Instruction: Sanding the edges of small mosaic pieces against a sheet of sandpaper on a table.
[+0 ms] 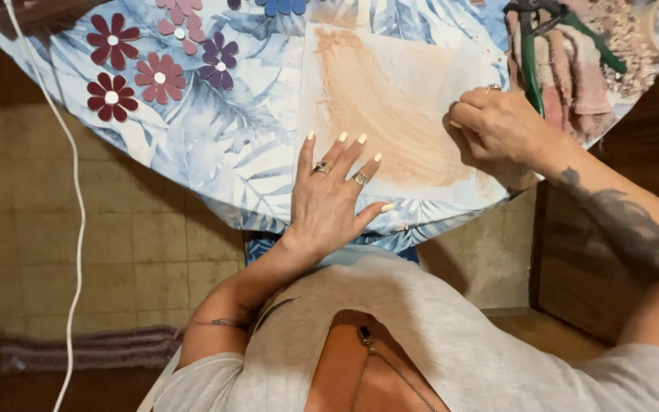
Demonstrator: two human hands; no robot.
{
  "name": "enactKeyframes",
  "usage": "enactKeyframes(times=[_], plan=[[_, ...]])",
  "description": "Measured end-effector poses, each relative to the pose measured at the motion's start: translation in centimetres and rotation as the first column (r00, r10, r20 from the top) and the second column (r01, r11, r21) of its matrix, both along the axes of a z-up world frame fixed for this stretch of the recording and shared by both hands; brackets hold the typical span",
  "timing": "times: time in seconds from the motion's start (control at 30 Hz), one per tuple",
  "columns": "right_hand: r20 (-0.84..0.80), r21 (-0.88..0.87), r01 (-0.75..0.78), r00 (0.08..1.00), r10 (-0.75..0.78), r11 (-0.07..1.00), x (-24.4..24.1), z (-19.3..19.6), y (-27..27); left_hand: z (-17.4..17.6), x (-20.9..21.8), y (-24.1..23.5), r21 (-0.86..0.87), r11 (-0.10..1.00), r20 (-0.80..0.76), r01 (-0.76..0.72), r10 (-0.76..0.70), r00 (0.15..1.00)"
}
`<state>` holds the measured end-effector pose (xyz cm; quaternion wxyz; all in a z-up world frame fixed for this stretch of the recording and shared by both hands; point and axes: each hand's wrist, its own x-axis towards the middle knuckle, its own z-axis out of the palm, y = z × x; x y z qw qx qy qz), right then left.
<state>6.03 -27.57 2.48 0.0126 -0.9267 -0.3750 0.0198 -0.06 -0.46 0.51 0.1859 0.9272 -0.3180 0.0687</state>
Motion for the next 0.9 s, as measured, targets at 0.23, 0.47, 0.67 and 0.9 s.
enactKeyframes(times=[0.23, 0.47, 0.67, 0.9], plan=[[0.052, 0.225, -0.216, 0.976, 0.209, 0.95, 5.2, -2.2, 9.7, -0.1, -0.2, -0.2, 0.014, 1.0, -0.025, 0.003, -0.003, 1.0], [-0.078, 0.047, -0.199, 0.976, 0.202, 0.979, 3.6, -0.6, 4.0, -0.4, 0.1, -0.2, 0.01, 1.0, -0.011, 0.009, -0.009, 1.0], [-0.003, 0.114, -0.119, 0.993, 0.12, 0.986, 2.3, -1.6, 1.9, -0.4, 0.3, 0.0, -0.059, 0.998, -0.058, 0.03, -0.033, 0.998], [0.125, 0.307, -0.36, 0.933, 0.337, 0.881, 7.5, -2.2, 11.3, -0.2, 0.3, -0.1, -0.003, 1.0, 0.017, 0.014, -0.014, 1.0]])
